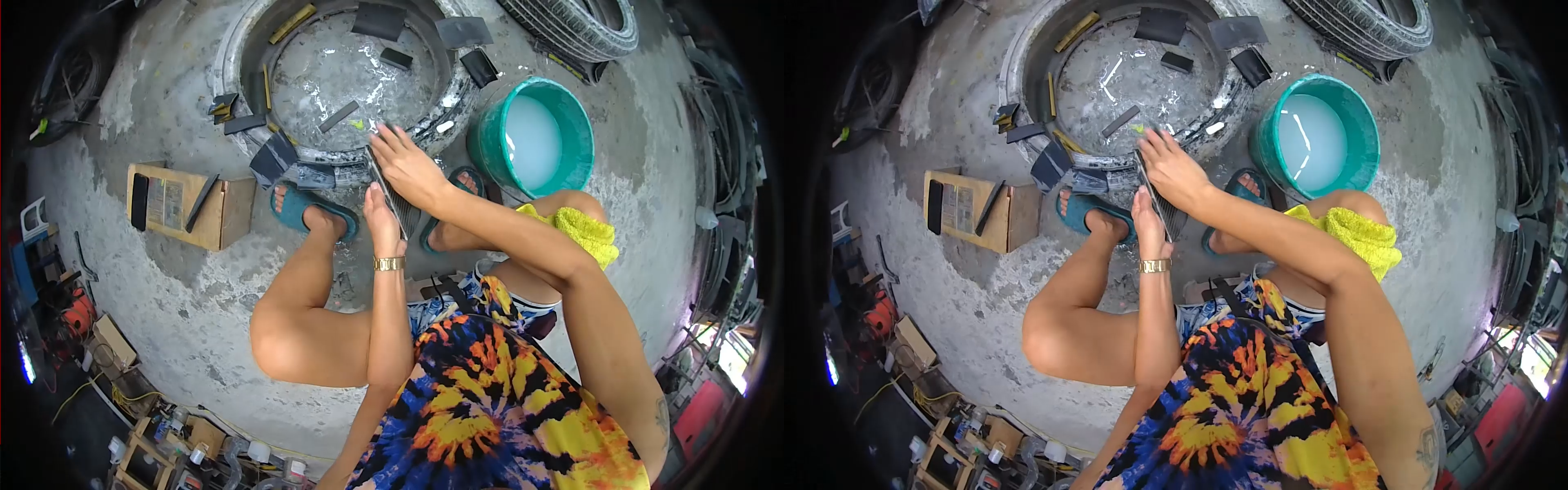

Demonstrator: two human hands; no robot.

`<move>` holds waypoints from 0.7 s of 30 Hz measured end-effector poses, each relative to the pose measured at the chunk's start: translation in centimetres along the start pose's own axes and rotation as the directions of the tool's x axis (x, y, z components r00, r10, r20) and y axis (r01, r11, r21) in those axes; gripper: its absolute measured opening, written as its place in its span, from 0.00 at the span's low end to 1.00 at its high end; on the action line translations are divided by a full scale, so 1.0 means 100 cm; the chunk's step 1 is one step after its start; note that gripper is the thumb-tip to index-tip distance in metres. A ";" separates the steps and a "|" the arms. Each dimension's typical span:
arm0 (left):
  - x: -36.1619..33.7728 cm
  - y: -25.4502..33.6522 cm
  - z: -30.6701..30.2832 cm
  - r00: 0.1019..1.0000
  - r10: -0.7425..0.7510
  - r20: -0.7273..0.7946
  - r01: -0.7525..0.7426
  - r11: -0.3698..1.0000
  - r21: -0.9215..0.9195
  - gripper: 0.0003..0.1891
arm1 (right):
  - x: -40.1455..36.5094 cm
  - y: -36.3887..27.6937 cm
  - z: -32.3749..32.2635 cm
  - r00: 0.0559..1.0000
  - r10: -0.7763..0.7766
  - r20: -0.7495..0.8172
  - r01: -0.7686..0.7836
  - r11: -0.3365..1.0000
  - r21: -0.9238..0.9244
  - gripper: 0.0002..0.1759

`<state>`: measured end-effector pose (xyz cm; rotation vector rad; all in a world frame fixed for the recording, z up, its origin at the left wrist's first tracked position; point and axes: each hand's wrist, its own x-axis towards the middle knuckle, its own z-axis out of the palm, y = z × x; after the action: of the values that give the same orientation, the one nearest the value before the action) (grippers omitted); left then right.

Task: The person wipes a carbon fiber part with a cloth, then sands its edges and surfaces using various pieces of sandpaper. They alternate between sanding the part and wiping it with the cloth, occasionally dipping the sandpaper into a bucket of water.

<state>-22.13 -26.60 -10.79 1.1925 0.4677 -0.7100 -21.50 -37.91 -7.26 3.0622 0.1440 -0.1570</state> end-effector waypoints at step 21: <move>-0.002 0.002 0.001 0.998 0.001 0.070 0.004 0.997 -0.073 0.18 | -0.009 -0.004 0.021 0.964 0.210 -0.161 -0.092 0.837 0.540 0.28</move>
<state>-22.14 -26.59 -10.49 1.0952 0.4327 -0.7274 -22.64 -37.80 -9.32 3.6185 -0.1673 0.1808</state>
